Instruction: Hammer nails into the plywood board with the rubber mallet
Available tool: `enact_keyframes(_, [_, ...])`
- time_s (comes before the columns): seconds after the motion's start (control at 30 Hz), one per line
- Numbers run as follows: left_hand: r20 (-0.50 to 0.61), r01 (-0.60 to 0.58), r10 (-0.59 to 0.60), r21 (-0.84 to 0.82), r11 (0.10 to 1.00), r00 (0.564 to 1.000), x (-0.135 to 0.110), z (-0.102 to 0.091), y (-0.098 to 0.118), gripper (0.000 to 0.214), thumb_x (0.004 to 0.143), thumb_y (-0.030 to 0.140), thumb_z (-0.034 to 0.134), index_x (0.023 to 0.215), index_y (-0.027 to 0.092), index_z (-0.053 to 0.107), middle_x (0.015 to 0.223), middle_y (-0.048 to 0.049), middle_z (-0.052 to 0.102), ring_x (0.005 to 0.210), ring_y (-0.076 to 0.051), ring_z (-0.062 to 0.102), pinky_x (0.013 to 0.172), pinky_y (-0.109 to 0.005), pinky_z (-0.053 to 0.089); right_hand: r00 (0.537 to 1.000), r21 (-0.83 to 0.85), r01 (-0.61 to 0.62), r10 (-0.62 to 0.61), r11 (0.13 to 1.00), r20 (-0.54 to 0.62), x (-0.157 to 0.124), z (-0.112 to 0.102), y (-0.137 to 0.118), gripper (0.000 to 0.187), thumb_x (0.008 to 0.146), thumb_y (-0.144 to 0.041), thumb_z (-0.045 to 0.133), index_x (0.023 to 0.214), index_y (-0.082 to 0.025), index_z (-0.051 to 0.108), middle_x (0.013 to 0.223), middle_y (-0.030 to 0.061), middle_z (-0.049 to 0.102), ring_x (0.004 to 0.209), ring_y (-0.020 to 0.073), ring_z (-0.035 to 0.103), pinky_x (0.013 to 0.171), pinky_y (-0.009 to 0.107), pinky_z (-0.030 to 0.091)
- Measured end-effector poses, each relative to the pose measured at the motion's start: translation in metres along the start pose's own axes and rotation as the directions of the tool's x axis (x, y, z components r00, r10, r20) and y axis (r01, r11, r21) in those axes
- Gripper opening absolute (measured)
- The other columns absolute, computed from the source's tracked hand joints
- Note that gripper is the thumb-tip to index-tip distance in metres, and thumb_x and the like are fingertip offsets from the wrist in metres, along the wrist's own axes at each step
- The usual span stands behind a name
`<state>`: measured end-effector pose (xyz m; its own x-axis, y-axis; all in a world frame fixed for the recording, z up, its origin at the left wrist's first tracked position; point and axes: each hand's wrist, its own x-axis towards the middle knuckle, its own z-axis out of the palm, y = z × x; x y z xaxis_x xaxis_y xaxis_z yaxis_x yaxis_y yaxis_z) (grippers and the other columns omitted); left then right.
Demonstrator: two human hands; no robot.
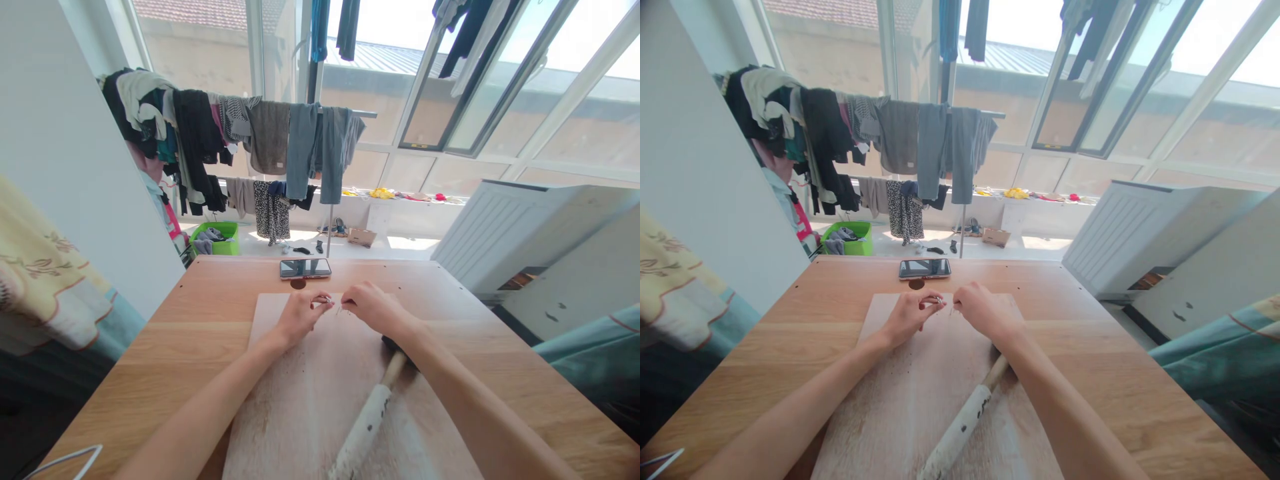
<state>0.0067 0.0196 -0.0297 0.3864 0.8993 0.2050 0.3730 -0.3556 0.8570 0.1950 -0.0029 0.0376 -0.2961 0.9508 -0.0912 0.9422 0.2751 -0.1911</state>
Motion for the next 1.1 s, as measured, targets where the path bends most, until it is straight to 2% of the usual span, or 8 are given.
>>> enact_keyframes(0.2, [0.034, -0.034, 0.033, 0.016, 0.999, 0.999, -0.013, -0.010, 0.008, 0.018, 0.087, 0.031, 0.065, 0.097, 0.019, 0.074, 0.091, -0.0034, 0.079, 0.059, -0.014, 0.065, 0.056, -0.023, 0.052, 0.998, 0.112, 0.050, -0.046, 0.992, -0.035, 0.003, 0.002, -0.004, 0.027, 0.093, -0.022, 0.055, 0.076, -0.018, 0.076, 0.076, 0.0053, 0.074, 0.073, 0.0158, 0.064, 0.064, 0.025, 0.042])
enact_keyframes(0.4, [0.157, -0.098, 0.085, 0.073, 0.993, 0.984, -0.039, -0.019, 0.010, 0.032, 0.087, 0.040, 0.069, 0.112, 0.022, 0.072, 0.100, -0.0032, 0.076, 0.059, -0.012, 0.062, 0.066, -0.025, 0.053, 0.994, 0.248, 0.112, -0.106, 0.962, -0.036, -0.024, -0.007, -0.003, 0.021, 0.089, -0.029, 0.062, 0.100, -0.028, 0.080, 0.093, 0.0013, 0.080, 0.081, 0.0179, 0.071, 0.071, 0.024, 0.049])
enact_keyframes(0.5, [0.177, -0.214, 0.189, 0.139, 0.967, 0.966, -0.058, -0.040, 0.008, 0.047, 0.084, 0.044, 0.073, 0.126, 0.024, 0.064, 0.125, -0.0077, 0.067, 0.073, -0.014, 0.064, 0.080, -0.031, 0.055, 0.990, 0.320, 0.137, -0.134, 0.937, -0.033, -0.044, -0.012, 0.001, 0.029, 0.092, -0.038, 0.059, 0.112, -0.028, 0.077, 0.106, 0.0021, 0.079, 0.088, 0.0191, 0.072, 0.082, 0.026, 0.053])
enact_keyframes(0.6, [0.152, -0.245, 0.211, 0.250, 0.937, 0.965, -0.089, -0.068, 0.002, 0.031, 0.093, 0.039, 0.062, 0.121, 0.024, 0.064, 0.130, -0.0085, 0.062, 0.091, -0.017, 0.066, 0.089, -0.034, 0.055, 0.982, 0.387, 0.127, -0.061, 0.913, -0.178, -0.079, -0.012, 0.021, 0.032, 0.095, -0.043, 0.052, 0.108, -0.028, 0.077, 0.113, 0.0033, 0.077, 0.103, 0.0225, 0.069, 0.091, 0.030, 0.052])
enact_keyframes(0.67, [0.150, -0.232, 0.192, 0.329, 0.916, 0.970, -0.117, -0.085, -0.002, 0.026, 0.097, 0.034, 0.056, 0.120, 0.025, 0.065, 0.125, -0.0080, 0.065, 0.107, -0.021, 0.064, 0.096, -0.037, 0.052, 0.950, 0.405, 0.026, 0.103, 0.914, -0.294, -0.110, 0.000, 0.041, 0.036, 0.093, -0.050, 0.051, 0.103, -0.027, 0.077, 0.112, 0.0066, 0.077, 0.101, 0.0260, 0.069, 0.087, 0.033, 0.055])
enact_keyframes(0.8, [0.212, -0.317, 0.245, 0.444, 0.838, 0.946, -0.178, -0.097, -0.006, 0.027, 0.095, 0.031, 0.058, 0.122, 0.030, 0.065, 0.117, -0.0050, 0.071, 0.119, -0.026, 0.060, 0.102, -0.040, 0.050, 0.777, 0.349, -0.312, 0.448, 0.884, -0.442, -0.170, 0.053, 0.080, 0.043, 0.086, -0.057, 0.049, 0.104, -0.027, 0.074, 0.105, 0.0095, 0.078, 0.081, 0.0286, 0.074, 0.069, 0.040, 0.061])
enact_keyframes(0.93, [0.249, -0.383, 0.292, 0.550, 0.742, 0.923, -0.211, -0.090, 0.001, 0.052, 0.089, 0.050, 0.065, 0.137, 0.035, 0.055, 0.120, -0.0037, 0.072, 0.127, -0.031, 0.057, 0.113, -0.046, 0.042, 0.781, 0.292, -0.354, 0.452, 0.889, -0.431, -0.194, 0.100, 0.089, 0.042, 0.085, -0.053, 0.051, 0.112, -0.028, 0.071, 0.109, 0.0101, 0.078, 0.100, 0.0330, 0.073, 0.084, 0.046, 0.060])
enact_keyframes(1.1, [0.161, -0.312, 0.275, 0.648, 0.695, 0.948, -0.219, -0.090, 0.005, 0.054, 0.089, 0.053, 0.062, 0.140, 0.036, 0.053, 0.119, -0.0042, 0.073, 0.128, -0.031, 0.057, 0.116, -0.052, 0.036, 0.762, 0.304, -0.411, 0.507, 0.860, -0.404, -0.180, 0.104, 0.069, 0.045, 0.089, -0.053, 0.046, 0.119, -0.027, 0.067, 0.103, 0.0105, 0.080, 0.093, 0.0328, 0.076, 0.078, 0.047, 0.064])
